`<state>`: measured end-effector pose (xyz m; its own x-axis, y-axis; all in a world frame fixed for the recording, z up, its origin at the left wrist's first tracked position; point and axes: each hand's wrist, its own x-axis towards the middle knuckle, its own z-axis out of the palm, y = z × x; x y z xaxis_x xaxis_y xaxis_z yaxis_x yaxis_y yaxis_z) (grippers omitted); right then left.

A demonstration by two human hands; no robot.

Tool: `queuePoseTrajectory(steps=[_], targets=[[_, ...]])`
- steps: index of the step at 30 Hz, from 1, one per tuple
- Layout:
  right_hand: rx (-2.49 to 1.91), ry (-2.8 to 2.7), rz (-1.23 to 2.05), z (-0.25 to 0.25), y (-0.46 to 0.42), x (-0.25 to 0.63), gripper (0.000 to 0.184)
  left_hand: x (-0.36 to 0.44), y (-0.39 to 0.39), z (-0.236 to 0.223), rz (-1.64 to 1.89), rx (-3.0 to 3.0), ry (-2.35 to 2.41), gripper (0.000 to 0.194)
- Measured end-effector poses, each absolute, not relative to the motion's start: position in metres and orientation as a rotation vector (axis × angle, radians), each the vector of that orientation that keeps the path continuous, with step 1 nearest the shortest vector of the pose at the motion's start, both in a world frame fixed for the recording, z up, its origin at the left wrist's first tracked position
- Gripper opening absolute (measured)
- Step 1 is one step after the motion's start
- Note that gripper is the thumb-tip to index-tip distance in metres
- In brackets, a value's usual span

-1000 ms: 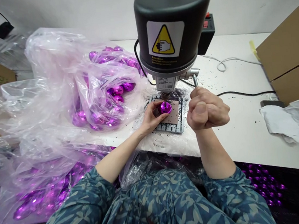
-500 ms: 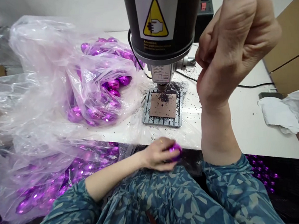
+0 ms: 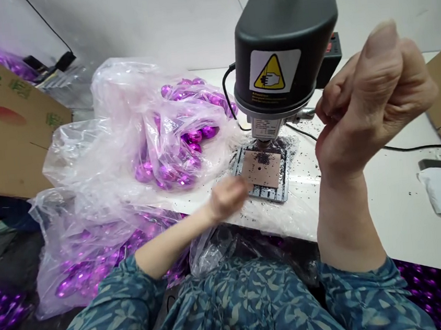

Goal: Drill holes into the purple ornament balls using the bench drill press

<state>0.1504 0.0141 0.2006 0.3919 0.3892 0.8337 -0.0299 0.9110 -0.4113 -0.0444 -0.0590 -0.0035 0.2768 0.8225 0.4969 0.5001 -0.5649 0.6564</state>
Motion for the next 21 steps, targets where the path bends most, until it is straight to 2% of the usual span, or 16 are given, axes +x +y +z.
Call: queuePoseTrajectory(steps=[2, 5, 7, 9, 14, 17, 21], targets=[[-0.358, -1.141, 0.278, 0.2, 0.014, 0.151, 0.054, -0.071, 0.003, 0.024, 1.085, 2.238, 1.601, 0.029], [-0.353, -1.132, 0.283, 0.198, 0.016, 0.152, 0.053, -0.095, 0.078, 0.052, 0.645, 2.163, 2.108, 0.035], [-0.351, -1.13, 0.282, 0.198, 0.016, 0.152, 0.052, -0.099, 0.104, 0.058, 0.392, 2.1, 2.182, 0.036], [-0.358, -1.138, 0.286, 0.197, 0.016, 0.153, 0.05, -0.098, 0.113, 0.056, 0.302, 2.091, 2.152, 0.035], [-0.352, -1.148, 0.271, 0.197, 0.015, 0.154, 0.05, -0.104, 0.097, 0.054, 0.406, 2.116, 2.117, 0.034], [-0.36, -1.165, 0.251, 0.198, 0.014, 0.153, 0.049, -0.108, 0.07, 0.055, 0.705, 1.965, 2.061, 0.04], [-0.391, -1.171, 0.199, 0.199, 0.011, 0.151, 0.051, -0.093, 0.027, 0.042, 1.105, 1.473, 1.449, 0.062]])
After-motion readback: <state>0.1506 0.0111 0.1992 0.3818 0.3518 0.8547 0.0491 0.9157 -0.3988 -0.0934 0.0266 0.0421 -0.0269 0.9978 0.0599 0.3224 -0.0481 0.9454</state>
